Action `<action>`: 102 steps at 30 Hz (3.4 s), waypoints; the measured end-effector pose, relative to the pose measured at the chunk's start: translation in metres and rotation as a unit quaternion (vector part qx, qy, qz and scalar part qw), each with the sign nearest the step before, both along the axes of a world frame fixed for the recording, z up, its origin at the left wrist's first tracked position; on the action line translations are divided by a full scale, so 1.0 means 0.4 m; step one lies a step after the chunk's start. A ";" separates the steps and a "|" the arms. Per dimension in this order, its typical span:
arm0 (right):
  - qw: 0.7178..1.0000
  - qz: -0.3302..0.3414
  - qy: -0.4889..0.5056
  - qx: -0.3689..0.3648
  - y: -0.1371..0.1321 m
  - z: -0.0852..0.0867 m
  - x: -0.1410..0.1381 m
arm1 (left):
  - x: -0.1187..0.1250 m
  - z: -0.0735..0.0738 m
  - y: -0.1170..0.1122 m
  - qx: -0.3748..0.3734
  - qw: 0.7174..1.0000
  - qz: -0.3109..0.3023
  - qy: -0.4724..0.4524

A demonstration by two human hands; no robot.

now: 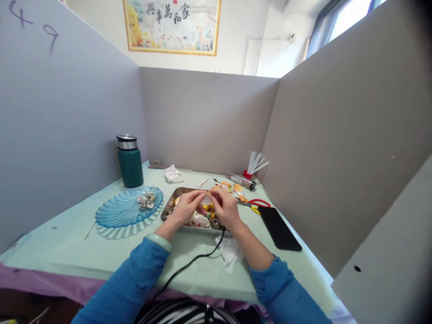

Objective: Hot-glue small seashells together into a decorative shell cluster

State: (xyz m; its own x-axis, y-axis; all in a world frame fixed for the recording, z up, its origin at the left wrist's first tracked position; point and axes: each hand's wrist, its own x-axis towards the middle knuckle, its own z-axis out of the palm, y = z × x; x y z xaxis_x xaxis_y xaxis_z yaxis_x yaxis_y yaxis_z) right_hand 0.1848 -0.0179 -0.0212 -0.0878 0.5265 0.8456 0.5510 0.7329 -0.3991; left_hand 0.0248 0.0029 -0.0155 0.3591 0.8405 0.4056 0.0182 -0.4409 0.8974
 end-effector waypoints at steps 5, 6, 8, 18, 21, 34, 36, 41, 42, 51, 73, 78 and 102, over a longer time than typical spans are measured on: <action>1.000 0.014 -0.002 -0.004 -0.003 0.003 0.000 | -0.004 0.009 -0.012 0.030 0.999 0.012 0.028; 1.000 0.015 -0.001 -0.005 -0.003 0.003 0.001 | -0.005 0.010 -0.013 0.041 0.998 0.021 0.038; 1.000 0.016 0.001 -0.007 -0.002 0.004 0.001 | -0.009 0.009 -0.014 0.072 0.995 0.045 0.060; 1.000 0.005 0.007 -0.008 0.000 0.006 0.003 | -0.005 0.011 -0.018 0.137 0.983 0.068 0.098; 1.000 0.009 0.005 0.003 0.000 0.009 0.004 | -0.004 0.007 -0.014 0.140 0.985 0.057 0.077; 1.000 0.017 0.005 0.014 -0.002 0.012 0.002 | -0.012 -0.007 0.003 0.177 0.979 0.064 0.073; 1.000 0.018 0.003 0.013 -0.004 0.013 0.002 | -0.012 -0.008 0.003 0.168 0.981 0.063 0.073; 1.000 0.017 0.004 0.008 -0.003 0.012 0.004 | -0.009 -0.002 -0.004 0.130 0.989 0.047 0.051; 1.000 0.015 0.006 0.007 -0.003 0.011 0.004 | -0.008 -0.001 -0.005 0.117 0.991 0.036 0.045; 1.000 0.025 -0.012 -0.003 -0.005 0.004 0.003 | -0.004 0.018 -0.017 -0.004 1.000 -0.022 0.011; 1.000 0.014 -0.014 -0.003 -0.001 0.001 0.003 | -0.004 0.016 -0.017 -0.006 0.999 -0.031 0.023; 1.000 -0.005 0.004 -0.012 0.004 -0.007 0.002 | -0.001 0.016 -0.015 -0.029 0.999 -0.023 -0.009; 1.000 0.007 -0.019 0.006 -0.004 0.007 0.004 | -0.007 0.005 0.004 -0.035 0.999 0.004 -0.019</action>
